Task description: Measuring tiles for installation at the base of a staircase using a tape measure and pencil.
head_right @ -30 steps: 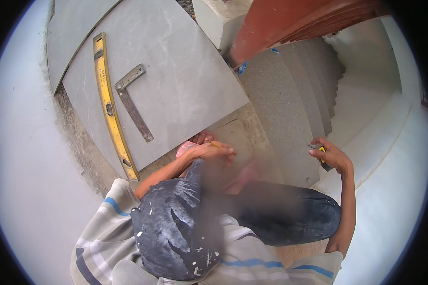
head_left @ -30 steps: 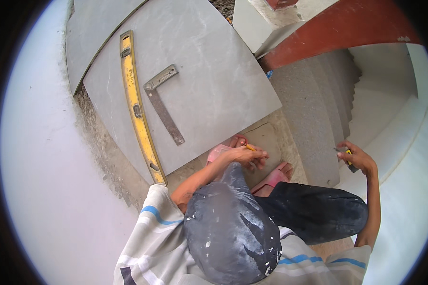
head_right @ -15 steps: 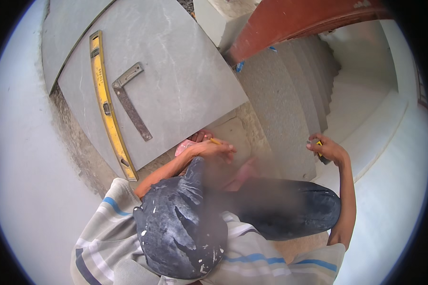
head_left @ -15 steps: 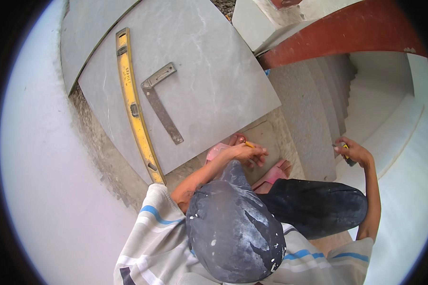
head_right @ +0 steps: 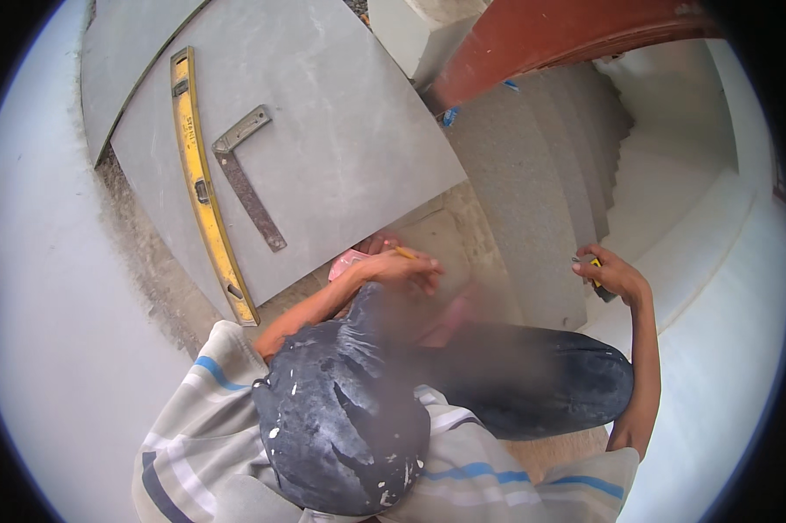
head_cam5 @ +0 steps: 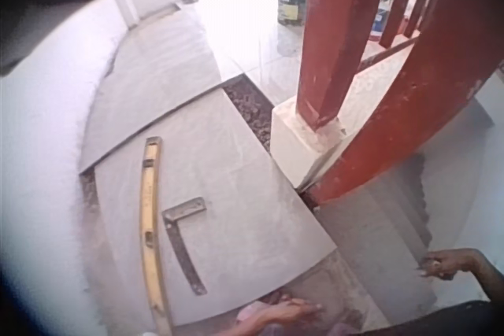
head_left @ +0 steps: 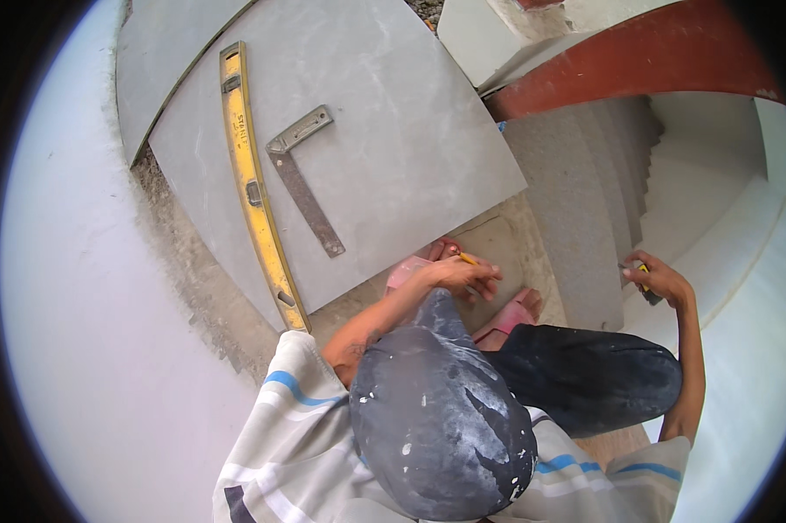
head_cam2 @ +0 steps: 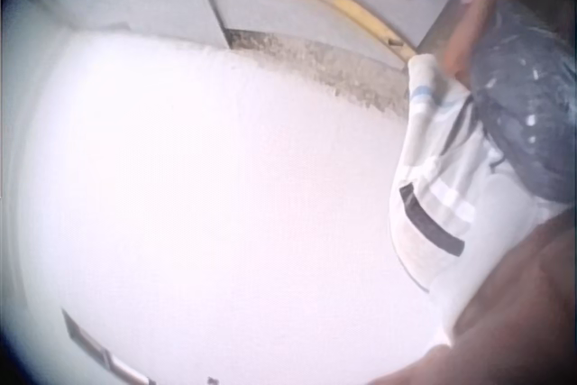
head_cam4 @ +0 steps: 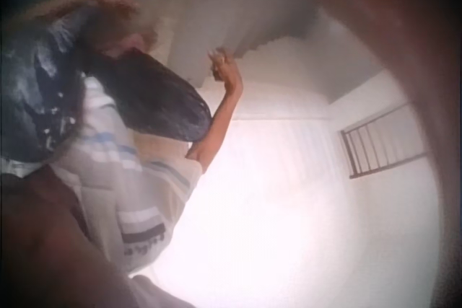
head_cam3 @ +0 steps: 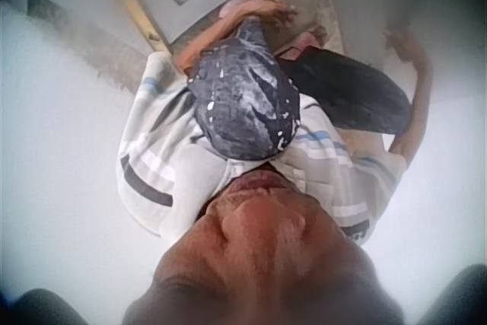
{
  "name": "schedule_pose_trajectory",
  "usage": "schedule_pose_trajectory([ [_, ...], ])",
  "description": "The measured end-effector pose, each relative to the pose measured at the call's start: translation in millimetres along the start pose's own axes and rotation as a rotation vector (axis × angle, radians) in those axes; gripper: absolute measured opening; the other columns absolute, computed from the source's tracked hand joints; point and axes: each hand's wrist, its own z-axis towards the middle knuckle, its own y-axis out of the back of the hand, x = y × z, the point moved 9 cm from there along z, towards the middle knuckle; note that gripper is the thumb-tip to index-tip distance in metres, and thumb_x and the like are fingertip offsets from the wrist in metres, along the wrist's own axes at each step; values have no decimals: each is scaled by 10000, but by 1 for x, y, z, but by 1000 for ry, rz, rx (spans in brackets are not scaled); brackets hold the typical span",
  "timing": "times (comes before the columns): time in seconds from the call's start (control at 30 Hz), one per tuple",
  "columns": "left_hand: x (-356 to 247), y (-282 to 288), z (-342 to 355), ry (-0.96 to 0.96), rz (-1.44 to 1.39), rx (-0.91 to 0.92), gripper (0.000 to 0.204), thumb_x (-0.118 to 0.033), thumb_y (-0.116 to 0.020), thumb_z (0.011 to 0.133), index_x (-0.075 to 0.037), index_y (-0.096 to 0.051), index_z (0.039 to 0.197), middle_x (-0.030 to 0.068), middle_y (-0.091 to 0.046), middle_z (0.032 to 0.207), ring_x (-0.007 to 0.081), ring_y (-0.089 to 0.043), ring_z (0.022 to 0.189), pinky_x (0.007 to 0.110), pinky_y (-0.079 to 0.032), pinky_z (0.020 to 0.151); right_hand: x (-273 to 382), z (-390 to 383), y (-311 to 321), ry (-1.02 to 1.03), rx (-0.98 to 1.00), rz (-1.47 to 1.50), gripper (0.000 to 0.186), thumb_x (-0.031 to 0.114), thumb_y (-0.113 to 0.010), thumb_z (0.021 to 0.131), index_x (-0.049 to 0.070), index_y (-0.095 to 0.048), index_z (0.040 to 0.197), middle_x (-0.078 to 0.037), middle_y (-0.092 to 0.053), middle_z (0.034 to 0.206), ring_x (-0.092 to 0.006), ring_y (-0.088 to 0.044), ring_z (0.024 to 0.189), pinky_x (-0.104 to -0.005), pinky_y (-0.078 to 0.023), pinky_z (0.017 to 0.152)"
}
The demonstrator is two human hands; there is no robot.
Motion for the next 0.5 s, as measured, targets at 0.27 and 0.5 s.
schedule_pose_trajectory([
  [0.27, -4, -5, -3, 84, -62, -3, 542, -428, -445, 1052, -17, -497, 1401, 115, -640, 1218, 209, -608, 1161, 423, -494, 981, 0, 6, -3, 17, 25, 34, 539, 428, -733, 852, 93, -599, 1253, -55, -617, 877, -166, -579, 811, -331, -459, 731],
  [0.5, -1, -1, -4, 61, -81, -5, 532, -429, -427, 1058, -25, -500, 1396, 110, -641, 1209, 207, -617, 1139, 403, -498, 948, 6, 7, -2, 23, 32, 21, 544, 432, -738, 853, 98, -595, 1257, -55, -616, 884, -165, -579, 819, -334, -460, 729],
])
